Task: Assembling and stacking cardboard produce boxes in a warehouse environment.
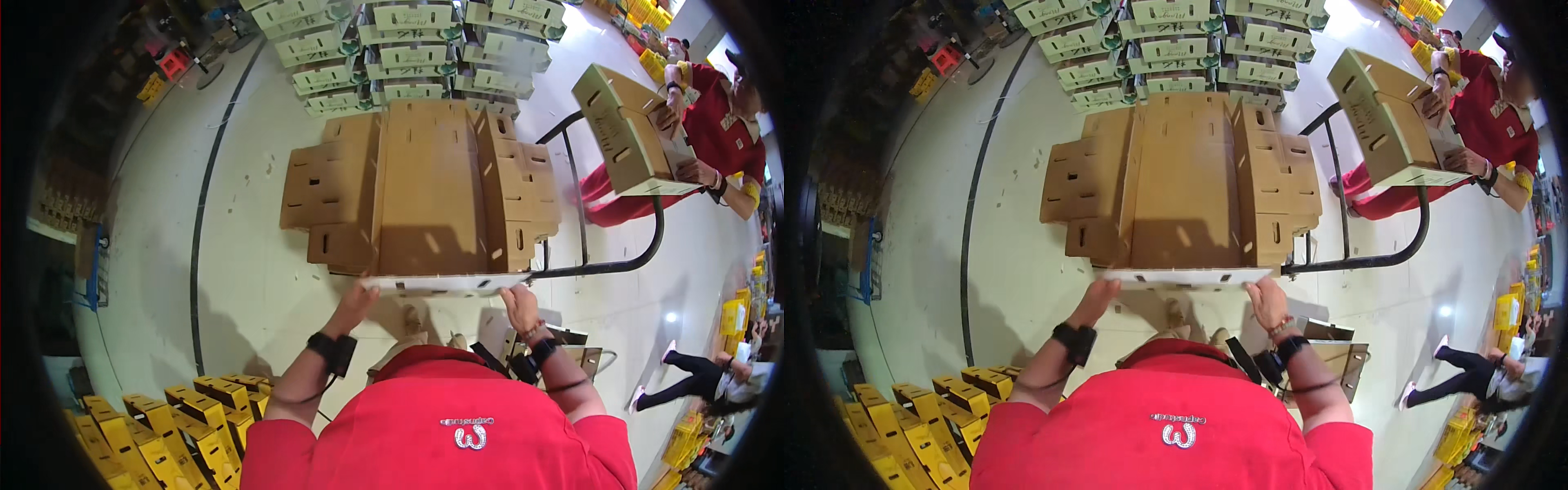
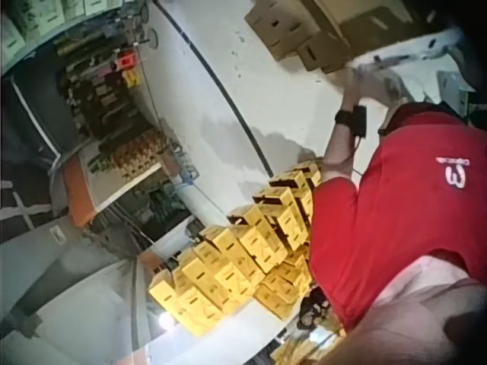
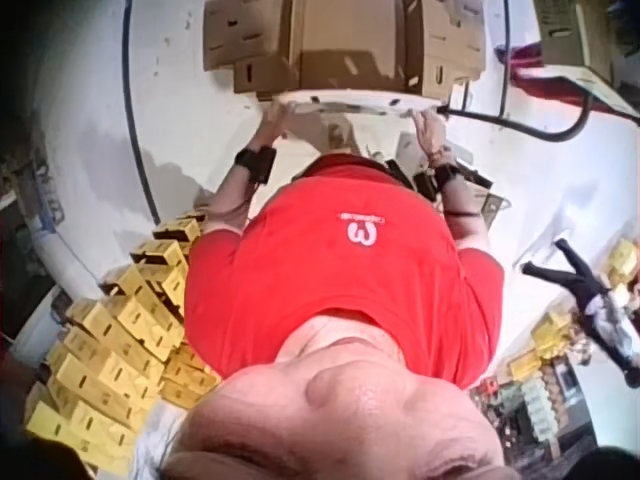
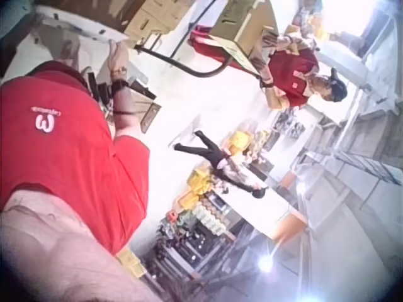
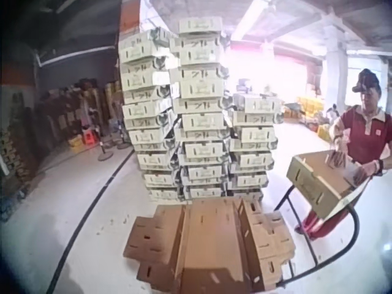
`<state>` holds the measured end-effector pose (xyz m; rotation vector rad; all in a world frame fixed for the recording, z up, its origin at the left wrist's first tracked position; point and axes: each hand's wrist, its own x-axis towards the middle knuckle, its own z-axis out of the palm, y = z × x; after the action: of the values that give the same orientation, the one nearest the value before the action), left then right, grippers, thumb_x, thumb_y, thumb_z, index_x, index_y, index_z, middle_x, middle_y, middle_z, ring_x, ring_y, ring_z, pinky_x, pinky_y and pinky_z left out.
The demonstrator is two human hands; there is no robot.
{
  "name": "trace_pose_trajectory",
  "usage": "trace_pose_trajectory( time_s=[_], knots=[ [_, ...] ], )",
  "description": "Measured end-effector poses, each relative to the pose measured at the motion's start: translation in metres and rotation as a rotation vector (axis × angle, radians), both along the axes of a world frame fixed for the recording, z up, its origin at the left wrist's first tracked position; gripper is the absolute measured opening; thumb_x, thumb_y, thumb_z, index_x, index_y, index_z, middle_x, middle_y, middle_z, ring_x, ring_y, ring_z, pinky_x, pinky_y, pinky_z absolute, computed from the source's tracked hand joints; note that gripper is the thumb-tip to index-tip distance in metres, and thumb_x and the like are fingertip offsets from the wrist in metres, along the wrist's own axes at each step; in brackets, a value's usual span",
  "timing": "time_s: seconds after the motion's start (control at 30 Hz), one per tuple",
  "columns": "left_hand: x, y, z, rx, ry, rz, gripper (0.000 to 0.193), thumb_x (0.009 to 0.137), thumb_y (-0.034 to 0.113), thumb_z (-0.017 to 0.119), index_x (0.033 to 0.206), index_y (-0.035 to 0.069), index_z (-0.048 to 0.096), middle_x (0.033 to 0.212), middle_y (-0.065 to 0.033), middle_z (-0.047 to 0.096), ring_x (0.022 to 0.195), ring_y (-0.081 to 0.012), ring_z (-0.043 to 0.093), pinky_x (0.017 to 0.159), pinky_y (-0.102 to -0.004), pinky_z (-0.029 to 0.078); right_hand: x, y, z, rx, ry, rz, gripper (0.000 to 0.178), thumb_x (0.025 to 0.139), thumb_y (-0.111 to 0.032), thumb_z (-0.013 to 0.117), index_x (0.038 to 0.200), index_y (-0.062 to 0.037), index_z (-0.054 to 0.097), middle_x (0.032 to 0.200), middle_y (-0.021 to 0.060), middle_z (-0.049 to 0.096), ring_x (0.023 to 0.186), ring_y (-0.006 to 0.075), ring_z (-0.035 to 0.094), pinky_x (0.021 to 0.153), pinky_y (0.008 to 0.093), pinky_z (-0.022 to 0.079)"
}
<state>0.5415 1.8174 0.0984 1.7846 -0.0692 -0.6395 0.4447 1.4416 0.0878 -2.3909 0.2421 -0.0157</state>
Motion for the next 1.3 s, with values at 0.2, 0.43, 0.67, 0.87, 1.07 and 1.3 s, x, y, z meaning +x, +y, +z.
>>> trace_pose_trajectory(
  time_s=[0.2,0.43,0.67,0.87,1.07,1.3],
  knots=[
    [0.042,-0.032,-0.058,0.55,0.085,0.094,0.052,0.087,0.047,0.057,0.1,-0.003,0.06,0.121,-0.0204,0.053,0.103,-0.0301,0.054,0.092,-0.035,0.041,0.059,0.021,-0.039,-0.053,0.23,-0.233,0.036,0.091,-0.039,0.049,0.098,-0.0055,0.059,0.079,0.022,0.063,0.081,0.0418,0.06,0.068,0.0498,0.046],
    [0.038,-0.071,-0.052,0.731,-0.685,0.407,0.045,0.082,0.034,0.065,0.109,-0.002,0.058,0.136,-0.0232,0.039,0.125,-0.0384,0.039,0.099,-0.0446,0.036,0.073,0.047,0.002,-0.519,-0.014,0.144,0.087,0.069,-0.035,0.077,0.141,-0.0157,0.031,0.14,0.0186,0.036,0.126,0.0378,0.038,0.103,0.0504,0.031],
    [0.055,-0.062,-0.054,0.53,-0.944,-0.562,0.058,0.076,0.016,0.065,0.129,0.004,0.046,0.134,-0.0257,0.04,0.121,-0.0379,0.042,0.101,-0.0436,0.035,0.07,0.061,-0.04,-0.517,0.026,0.43,0.055,0.08,-0.011,0.052,0.134,-0.015,0.041,0.133,0.0232,0.042,0.124,0.0375,0.04,0.099,0.0498,0.036],
    [0.043,-0.079,-0.062,0.761,-0.778,-0.792,0.056,0.074,0.008,0.061,0.129,0.008,0.047,0.124,-0.0245,0.049,0.11,-0.0373,0.05,0.092,-0.0467,0.042,0.07,0.055,-0.064,-0.515,0.214,0.518,0.045,0.084,-0.009,0.048,0.128,-0.0183,0.046,0.135,0.0286,0.039,0.098,0.0392,0.06,0.078,0.042,0.051],
    [0.063,-0.083,-0.058,0.713,-0.239,-1.082,0.053,0.075,0.005,0.056,0.127,0.009,0.048,0.118,-0.0213,0.054,0.108,-0.0367,0.054,0.09,-0.0451,0.044,0.081,0.049,-0.055,-0.292,0.477,0.683,0.051,0.08,-0.006,0.048,0.129,-0.0223,0.051,0.093,0.0183,0.063,0.085,0.0355,0.064,0.075,0.0443,0.051],
    [0.077,-0.091,-0.066,0.609,-0.156,-1.127,0.064,0.073,0.01,0.06,0.134,0.009,0.042,0.129,-0.0175,0.049,0.116,-0.0363,0.049,0.093,-0.0455,0.044,0.094,0.039,-0.065,-0.117,0.658,0.673,0.06,0.074,-0.007,0.057,0.131,-0.0207,0.048,0.103,0.0225,0.061,0.097,0.0383,0.061,0.082,0.0439,0.049]
  ],
)
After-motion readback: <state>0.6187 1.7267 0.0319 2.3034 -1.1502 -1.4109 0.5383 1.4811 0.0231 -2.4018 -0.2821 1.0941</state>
